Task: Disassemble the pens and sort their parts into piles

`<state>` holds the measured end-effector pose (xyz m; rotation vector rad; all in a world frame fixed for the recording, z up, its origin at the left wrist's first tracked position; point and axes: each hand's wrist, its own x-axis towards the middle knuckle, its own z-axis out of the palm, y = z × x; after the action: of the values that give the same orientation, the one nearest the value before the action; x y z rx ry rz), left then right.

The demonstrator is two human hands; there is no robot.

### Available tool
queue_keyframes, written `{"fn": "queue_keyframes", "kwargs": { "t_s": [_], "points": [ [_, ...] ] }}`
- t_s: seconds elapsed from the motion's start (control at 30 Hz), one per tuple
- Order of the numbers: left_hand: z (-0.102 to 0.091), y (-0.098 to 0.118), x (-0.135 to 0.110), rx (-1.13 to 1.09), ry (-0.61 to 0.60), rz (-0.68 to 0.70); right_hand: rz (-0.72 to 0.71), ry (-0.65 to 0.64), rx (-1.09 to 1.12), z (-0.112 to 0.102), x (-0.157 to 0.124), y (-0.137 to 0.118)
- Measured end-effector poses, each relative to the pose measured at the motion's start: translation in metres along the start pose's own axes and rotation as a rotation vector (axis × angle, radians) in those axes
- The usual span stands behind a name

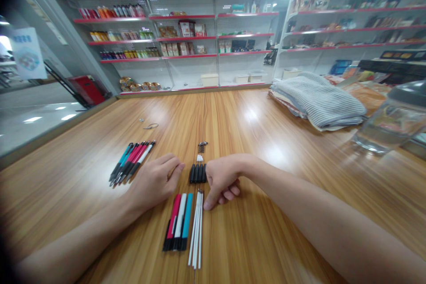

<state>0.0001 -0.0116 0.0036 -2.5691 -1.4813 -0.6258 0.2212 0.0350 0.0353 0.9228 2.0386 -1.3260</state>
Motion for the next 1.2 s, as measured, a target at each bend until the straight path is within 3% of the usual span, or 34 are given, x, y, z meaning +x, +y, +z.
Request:
{"fn": "queue_keyframes", "kwargs": {
  "t_s": [0.43, 0.57, 0.67, 0.73, 0.77, 0.87, 0.93, 0.97, 1.03, 1.2],
  "points": [
    [0.000, 0.002, 0.001, -0.031, 0.003, 0.002, 0.016, 0.019, -0.019, 0.001, -0.001, -0.003],
    [-0.007, 0.003, 0.000, -0.196, 0.073, 0.030, -0.054, 0.071, 0.026, -0.003, -0.005, 0.001],
    [-0.015, 0.006, -0.003, -0.428, 0.173, 0.082, -0.202, 0.144, 0.182, -0.006, -0.003, 0.012],
    [-0.016, 0.010, -0.006, -0.631, 0.221, 0.063, -0.390, 0.301, 0.343, -0.007, 0.001, 0.021],
    [-0.015, 0.013, -0.007, -0.759, 0.234, 0.029, -0.497, 0.458, 0.408, -0.005, 0.004, 0.024],
    [-0.009, 0.022, -0.006, -1.244, 0.264, -0.133, -0.686, 1.124, 0.382, 0.003, 0.013, 0.025],
    [-0.006, 0.026, -0.002, -1.545, 0.270, -0.224, -0.699, 1.428, 0.134, 0.013, 0.017, 0.018],
    [-0.005, 0.027, 0.001, -1.650, 0.271, -0.261, -0.720, 1.481, -0.042, 0.018, 0.019, 0.013],
    [-0.006, 0.026, 0.005, -1.784, 0.258, -0.334, -0.827, 1.436, -0.415, 0.027, 0.022, 0.001],
    [-0.011, 0.019, 0.009, -1.911, 0.234, -0.501, -0.874, 1.479, -0.881, 0.039, 0.023, -0.019]
  ]
}}
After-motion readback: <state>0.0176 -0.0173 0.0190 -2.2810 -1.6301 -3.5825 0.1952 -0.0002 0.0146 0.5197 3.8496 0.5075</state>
